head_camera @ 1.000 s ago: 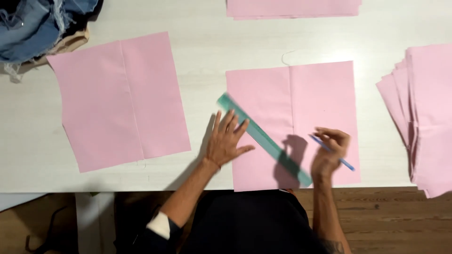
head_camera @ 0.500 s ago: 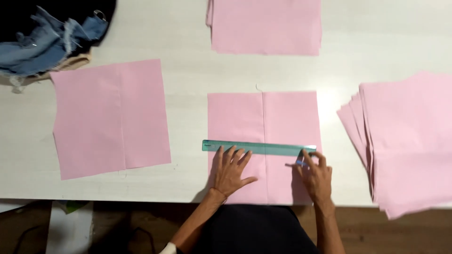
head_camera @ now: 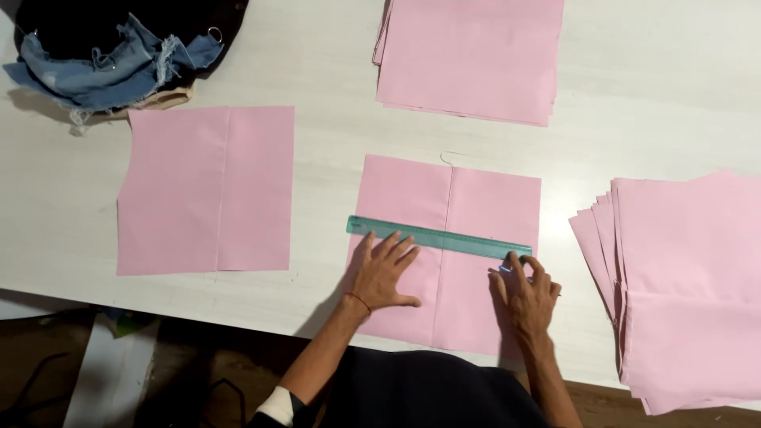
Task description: Marking lines on pink leather pieces with a ruler and pen.
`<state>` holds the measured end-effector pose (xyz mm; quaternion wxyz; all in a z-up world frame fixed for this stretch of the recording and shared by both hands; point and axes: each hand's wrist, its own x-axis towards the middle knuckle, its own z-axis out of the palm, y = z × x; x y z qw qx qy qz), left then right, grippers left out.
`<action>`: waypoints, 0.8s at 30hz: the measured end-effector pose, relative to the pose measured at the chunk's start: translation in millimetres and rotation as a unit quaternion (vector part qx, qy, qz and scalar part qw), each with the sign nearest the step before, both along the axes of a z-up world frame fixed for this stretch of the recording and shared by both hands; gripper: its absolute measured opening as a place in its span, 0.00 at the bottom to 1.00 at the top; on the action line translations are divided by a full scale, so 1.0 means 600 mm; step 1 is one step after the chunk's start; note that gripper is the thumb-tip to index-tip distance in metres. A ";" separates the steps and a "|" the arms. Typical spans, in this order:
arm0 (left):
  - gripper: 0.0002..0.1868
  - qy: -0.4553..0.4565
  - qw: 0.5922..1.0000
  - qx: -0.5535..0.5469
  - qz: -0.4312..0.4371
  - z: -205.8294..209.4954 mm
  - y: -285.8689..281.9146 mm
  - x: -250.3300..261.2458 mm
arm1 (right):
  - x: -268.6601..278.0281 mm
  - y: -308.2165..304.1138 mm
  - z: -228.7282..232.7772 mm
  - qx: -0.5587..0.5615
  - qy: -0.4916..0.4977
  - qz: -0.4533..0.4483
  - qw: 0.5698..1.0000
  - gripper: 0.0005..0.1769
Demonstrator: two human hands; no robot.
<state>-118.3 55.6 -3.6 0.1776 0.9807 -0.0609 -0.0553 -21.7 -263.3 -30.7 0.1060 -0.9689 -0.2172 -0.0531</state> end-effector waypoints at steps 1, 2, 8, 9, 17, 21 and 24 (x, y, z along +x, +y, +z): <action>0.61 0.004 1.000 0.000 -0.002 -0.009 -0.007 -0.008 | 0.004 -0.005 0.002 0.000 0.004 -0.002 1.000 0.39; 0.62 -0.004 1.000 -0.002 0.005 -0.018 -0.014 -0.016 | 0.009 -0.010 0.003 0.002 0.018 -0.005 1.000 0.39; 0.66 -0.067 0.997 -0.004 0.027 -0.012 -0.007 -0.017 | 0.014 0.004 0.028 0.035 0.004 -0.006 0.999 0.38; 0.66 -0.080 0.996 -0.002 0.038 -0.007 -0.007 -0.023 | 0.013 0.007 0.039 0.045 0.026 -0.011 0.999 0.38; 0.64 -0.089 0.996 0.022 0.024 0.007 -0.008 -0.023 | 0.009 -0.014 0.006 0.017 0.009 -0.024 1.000 0.38; 0.63 -0.067 0.997 0.034 0.033 0.017 -0.007 -0.014 | 0.007 0.005 0.046 0.032 0.014 -0.020 0.999 0.37; 0.63 -0.071 0.996 0.049 0.028 0.012 -0.008 -0.022 | 0.012 -0.012 0.011 0.032 0.009 -0.028 0.999 0.38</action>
